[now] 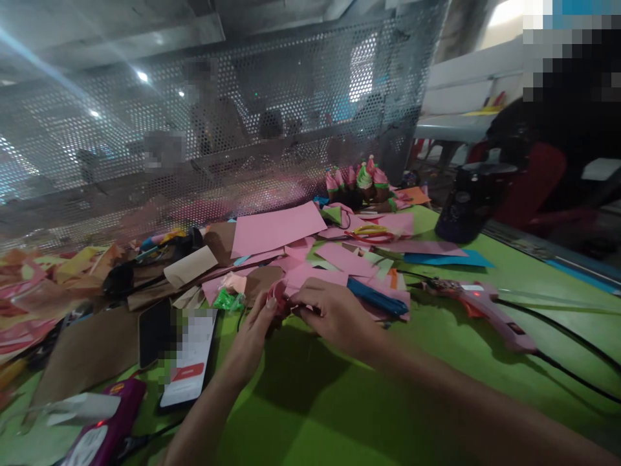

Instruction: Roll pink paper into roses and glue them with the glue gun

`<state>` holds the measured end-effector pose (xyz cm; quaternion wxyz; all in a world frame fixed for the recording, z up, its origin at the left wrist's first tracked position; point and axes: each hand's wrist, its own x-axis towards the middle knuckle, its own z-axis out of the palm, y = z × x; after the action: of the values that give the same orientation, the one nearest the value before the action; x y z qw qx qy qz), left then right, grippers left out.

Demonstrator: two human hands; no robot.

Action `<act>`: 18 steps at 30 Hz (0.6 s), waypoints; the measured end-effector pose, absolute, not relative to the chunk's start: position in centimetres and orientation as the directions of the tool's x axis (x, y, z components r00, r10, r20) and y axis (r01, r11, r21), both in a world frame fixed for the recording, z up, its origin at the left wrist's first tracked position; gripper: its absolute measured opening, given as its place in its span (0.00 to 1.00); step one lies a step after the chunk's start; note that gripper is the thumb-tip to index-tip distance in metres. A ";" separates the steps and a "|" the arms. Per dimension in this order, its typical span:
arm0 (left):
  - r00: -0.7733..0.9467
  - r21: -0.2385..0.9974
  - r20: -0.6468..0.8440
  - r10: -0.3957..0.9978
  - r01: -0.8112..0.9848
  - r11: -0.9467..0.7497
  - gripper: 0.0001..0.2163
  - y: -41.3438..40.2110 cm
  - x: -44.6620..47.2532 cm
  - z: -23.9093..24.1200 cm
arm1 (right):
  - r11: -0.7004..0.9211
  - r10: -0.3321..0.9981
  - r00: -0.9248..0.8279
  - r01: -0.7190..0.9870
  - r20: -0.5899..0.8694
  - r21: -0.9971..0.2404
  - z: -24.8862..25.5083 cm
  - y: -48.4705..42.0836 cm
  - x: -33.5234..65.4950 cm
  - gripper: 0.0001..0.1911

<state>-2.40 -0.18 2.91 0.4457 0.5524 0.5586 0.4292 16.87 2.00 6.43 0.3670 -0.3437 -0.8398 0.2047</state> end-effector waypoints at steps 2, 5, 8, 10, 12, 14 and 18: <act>0.008 0.972 -0.087 0.996 0.219 0.083 0.31 -0.3 -2.3 3.1 | 0.695 0.715 -0.517 0.451 0.471 -0.560 6.4 1.9 16.8 0.13; 0.009 0.971 -0.134 0.991 0.204 0.129 0.32 -0.4 -2.2 3.3 | 0.694 0.712 -0.530 0.430 0.460 -0.578 6.4 1.9 16.8 0.16; 0.011 0.971 -0.132 0.991 0.204 0.127 0.32 -0.3 -2.3 3.3 | 0.657 0.738 -0.514 0.401 0.437 -0.639 6.7 2.1 16.8 0.17; 0.004 0.971 -0.124 0.992 0.206 0.121 0.31 -0.3 -2.3 3.4 | 0.638 0.756 -0.484 0.391 0.441 -0.664 6.8 2.2 16.9 0.18; 0.000 0.971 -0.119 0.993 0.211 0.116 0.31 -0.4 -2.3 3.5 | 0.648 0.751 -0.476 0.398 0.458 -0.649 6.8 2.2 16.9 0.17; 0.004 0.970 -0.117 0.993 0.213 0.114 0.31 -0.5 -2.1 3.8 | 0.682 0.726 -0.505 0.442 0.466 -0.583 6.6 2.2 17.0 0.16; 0.006 0.972 -0.130 0.992 0.200 0.126 0.31 -0.5 -1.9 4.2 | 0.734 0.679 -0.578 0.546 0.453 -0.403 6.4 2.1 17.1 0.16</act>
<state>-1.91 -0.50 4.20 0.4834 0.5190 0.5739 0.4094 17.09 2.10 6.39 0.3008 -0.3474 -0.8813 0.1103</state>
